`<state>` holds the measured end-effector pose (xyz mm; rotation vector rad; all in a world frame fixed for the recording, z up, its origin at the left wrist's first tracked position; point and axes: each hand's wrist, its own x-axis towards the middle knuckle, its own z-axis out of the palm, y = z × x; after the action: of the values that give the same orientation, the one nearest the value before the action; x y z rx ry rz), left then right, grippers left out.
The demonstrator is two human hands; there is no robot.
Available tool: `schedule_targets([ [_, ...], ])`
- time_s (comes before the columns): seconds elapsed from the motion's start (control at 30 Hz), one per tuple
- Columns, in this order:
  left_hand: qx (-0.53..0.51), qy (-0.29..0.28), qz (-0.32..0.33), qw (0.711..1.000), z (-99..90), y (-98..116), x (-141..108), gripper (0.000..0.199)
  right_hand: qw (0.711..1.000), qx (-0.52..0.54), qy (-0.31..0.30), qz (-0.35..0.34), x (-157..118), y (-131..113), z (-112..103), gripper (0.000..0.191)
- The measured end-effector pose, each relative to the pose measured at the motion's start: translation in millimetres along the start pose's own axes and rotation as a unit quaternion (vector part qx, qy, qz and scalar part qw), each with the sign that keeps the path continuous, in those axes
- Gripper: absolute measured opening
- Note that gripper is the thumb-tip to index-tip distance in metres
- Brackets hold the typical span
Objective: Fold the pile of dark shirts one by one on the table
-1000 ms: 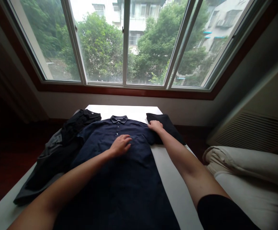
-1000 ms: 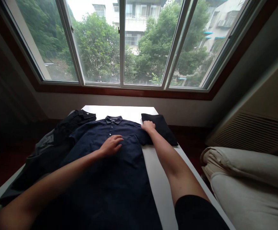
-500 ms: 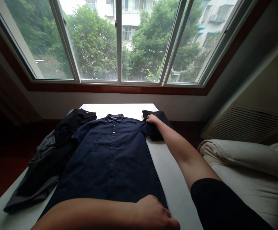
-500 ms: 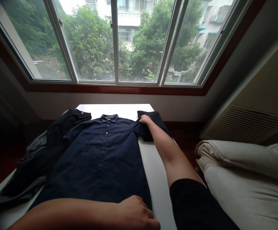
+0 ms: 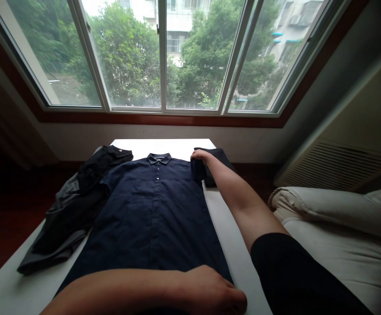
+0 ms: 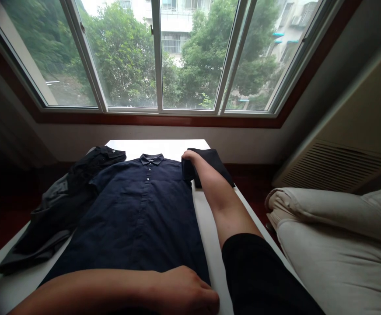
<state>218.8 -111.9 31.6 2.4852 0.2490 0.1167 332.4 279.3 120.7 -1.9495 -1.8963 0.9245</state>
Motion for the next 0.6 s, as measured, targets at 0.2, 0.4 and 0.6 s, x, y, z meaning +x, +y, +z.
schedule_targets([
  [0.2,-0.002,0.044,-0.027,0.999,-5.5,8.9,2.9,0.016,0.998,0.033,-0.041,-0.038,-10.8,-18.4,35.0,0.027],
  [0.4,0.053,0.055,-0.008,0.997,11.1,8.3,8.5,0.02,0.992,-0.032,0.094,-0.084,-46.3,-3.0,110.7,0.034],
  [0.6,0.108,0.036,0.031,0.993,25.8,2.7,23.7,0.026,0.966,-0.182,0.099,-0.152,-50.2,24.3,156.6,0.06],
])
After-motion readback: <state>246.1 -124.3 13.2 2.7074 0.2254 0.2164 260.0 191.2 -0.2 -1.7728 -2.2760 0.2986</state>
